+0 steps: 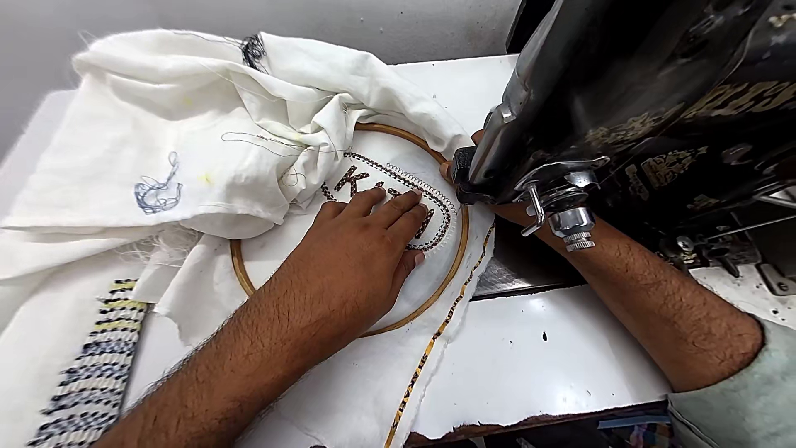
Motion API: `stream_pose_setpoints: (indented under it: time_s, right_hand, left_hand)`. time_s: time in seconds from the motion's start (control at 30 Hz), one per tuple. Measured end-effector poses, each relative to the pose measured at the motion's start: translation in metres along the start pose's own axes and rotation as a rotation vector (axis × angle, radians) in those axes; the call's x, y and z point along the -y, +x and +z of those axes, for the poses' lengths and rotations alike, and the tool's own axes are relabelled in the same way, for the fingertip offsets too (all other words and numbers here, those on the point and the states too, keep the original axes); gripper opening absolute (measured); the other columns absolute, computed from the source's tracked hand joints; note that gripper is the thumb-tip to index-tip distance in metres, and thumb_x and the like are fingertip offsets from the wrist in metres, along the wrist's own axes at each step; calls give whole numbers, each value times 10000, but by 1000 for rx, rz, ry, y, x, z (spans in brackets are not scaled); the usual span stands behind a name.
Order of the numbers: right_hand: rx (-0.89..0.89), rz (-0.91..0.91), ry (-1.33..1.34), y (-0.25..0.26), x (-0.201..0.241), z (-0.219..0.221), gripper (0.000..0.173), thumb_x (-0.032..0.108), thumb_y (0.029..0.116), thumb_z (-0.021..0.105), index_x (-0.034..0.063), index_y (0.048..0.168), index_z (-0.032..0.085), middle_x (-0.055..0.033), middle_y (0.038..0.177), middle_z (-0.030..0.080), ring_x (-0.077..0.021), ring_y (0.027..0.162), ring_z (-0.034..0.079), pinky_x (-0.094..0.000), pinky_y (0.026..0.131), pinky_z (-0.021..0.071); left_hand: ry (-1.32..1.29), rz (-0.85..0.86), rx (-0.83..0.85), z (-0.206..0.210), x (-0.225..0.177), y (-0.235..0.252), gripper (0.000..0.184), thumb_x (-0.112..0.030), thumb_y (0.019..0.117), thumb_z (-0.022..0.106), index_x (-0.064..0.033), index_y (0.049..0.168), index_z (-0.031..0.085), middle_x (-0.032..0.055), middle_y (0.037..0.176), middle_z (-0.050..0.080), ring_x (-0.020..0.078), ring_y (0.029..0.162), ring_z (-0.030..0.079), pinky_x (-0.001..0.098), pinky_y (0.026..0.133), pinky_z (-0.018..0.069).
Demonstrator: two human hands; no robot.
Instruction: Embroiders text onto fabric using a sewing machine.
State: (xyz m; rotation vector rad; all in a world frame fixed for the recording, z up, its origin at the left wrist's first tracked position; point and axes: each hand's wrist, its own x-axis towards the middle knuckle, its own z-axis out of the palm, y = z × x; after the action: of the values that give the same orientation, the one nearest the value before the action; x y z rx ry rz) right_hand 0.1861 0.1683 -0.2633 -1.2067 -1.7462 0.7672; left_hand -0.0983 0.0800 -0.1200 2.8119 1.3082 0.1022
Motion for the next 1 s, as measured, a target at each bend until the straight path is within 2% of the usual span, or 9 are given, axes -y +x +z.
stream_pose_setpoints:
  time_s: [0.13,0.47,0.7,0.8,1.0]
  right_hand:
    - [-24,49,-4,2,-1,-3,340,330,993,684,154,1279,635,-5,1182,674,-55,1136,631,-286,965,554]
    - [-36,-12,-31,5,-1,7,358,301,999,670,129,1310,627,-26,1247,654,-61,1194,595,-272,1032,498]
    - [-46,-13,-22,11,0,5,353,300,984,695,127,1286,640,-34,1219,663,-73,1169,613,-295,1010,524]
    - [-56,-37,-147,11,-2,2,340,335,994,673,136,1268,654,-23,1199,672,-61,1152,616,-284,997,520]
    - [-16,-14,-15,3,-1,3,381,310,982,693,136,1313,621,-18,1241,652,-55,1193,596,-273,1029,508]
  left_hand:
    - [-5,8,-10,1,-1,1,542,-463,1071,333,-188,1479,561,-9,1575,493,318,1444,453,577,1036,437]
    - [-1,-2,2,0,2,1,537,-465,1067,343,-192,1471,567,-13,1576,489,319,1434,462,577,1025,442]
    - [-1,5,-17,3,2,3,546,-462,1074,325,-183,1481,558,-4,1583,483,318,1446,450,579,1034,436]
    - [-8,12,-17,3,1,3,536,-453,1070,338,-183,1475,563,-7,1581,485,318,1439,456,574,1032,435]
    - [-2,9,-15,2,3,3,539,-453,1072,331,-184,1479,560,-8,1579,488,321,1442,455,571,1027,441]
